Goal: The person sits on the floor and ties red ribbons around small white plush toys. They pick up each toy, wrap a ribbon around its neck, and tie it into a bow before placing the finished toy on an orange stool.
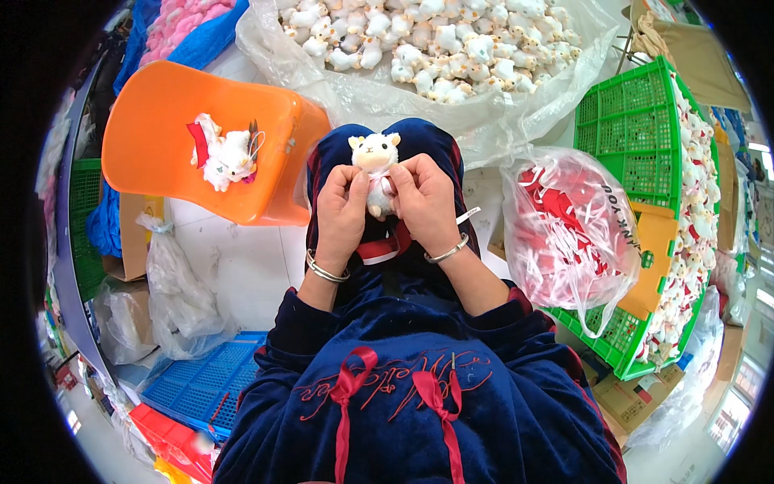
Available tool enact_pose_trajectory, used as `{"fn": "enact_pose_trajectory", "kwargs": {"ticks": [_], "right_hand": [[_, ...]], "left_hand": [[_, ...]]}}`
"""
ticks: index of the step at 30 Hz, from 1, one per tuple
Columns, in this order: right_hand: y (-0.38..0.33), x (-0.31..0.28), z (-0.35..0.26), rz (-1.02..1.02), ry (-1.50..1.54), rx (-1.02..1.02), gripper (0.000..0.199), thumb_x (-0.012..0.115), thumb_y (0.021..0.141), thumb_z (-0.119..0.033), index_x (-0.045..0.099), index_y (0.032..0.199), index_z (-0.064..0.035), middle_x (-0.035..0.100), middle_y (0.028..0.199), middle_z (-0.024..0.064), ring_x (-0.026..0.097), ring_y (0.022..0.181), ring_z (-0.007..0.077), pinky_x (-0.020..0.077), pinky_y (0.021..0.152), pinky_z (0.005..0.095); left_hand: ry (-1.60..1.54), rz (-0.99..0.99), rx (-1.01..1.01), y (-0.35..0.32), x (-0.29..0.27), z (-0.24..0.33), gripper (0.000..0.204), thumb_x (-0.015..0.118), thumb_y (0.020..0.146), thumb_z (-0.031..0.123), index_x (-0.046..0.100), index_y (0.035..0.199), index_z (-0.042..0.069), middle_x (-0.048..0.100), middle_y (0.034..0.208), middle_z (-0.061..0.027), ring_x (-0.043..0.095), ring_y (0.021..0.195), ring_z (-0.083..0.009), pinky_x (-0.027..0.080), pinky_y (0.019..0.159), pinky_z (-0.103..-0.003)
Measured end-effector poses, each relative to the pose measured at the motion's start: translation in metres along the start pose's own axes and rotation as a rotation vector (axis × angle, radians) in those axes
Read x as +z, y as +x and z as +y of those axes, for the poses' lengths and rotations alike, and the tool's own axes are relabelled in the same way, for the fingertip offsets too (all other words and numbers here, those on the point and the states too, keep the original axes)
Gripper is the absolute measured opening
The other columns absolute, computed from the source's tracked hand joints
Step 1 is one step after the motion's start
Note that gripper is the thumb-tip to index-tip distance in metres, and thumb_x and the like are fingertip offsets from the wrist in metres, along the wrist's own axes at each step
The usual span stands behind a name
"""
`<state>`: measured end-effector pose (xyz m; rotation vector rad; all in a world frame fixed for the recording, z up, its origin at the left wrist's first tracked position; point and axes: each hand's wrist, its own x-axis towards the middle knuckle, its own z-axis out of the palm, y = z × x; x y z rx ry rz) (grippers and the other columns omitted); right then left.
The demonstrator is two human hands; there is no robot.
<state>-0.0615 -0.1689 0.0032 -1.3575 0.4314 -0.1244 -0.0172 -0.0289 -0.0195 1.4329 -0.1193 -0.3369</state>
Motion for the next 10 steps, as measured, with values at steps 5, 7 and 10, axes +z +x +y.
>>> {"fn": "enact_pose_trajectory", "kwargs": {"ticks": [5,7,10], "right_hand": [[0.004,-0.001,-0.004,0.001,-0.18,-0.06,0.02,0.064,0.102,-0.016,0.063,0.089,-0.0012,0.064,0.073,-0.0006,0.053,0.061,0.003,0.0429,0.053,0.022],[0.005,-0.001,-0.001,0.013,-0.225,-0.103,0.021,0.065,0.102,-0.017,0.064,0.089,-0.0013,0.063,0.072,-0.0011,0.052,0.062,0.0031,0.0428,0.053,0.0227],[0.005,0.0,-0.002,0.03,-0.279,-0.118,0.02,0.065,0.102,-0.018,0.065,0.09,-0.0018,0.063,0.071,0.0001,0.052,0.063,0.0034,0.0433,0.054,0.0228]], "left_hand": [[0.107,-0.052,-0.076,0.007,-0.006,0.012,0.023,0.062,0.102,0.017,0.061,0.086,0.001,0.061,0.074,-0.0013,0.058,0.064,-0.0043,0.048,0.056,-0.022],[0.151,-0.039,-0.116,0.007,0.0,0.029,0.024,0.062,0.102,0.017,0.061,0.084,0.001,0.061,0.072,-0.001,0.059,0.063,-0.0042,0.048,0.055,-0.022],[0.217,-0.053,-0.026,0.009,-0.002,0.02,0.02,0.064,0.1,0.017,0.063,0.087,0.002,0.063,0.073,-0.0018,0.06,0.06,-0.0073,0.05,0.054,-0.024]]}}
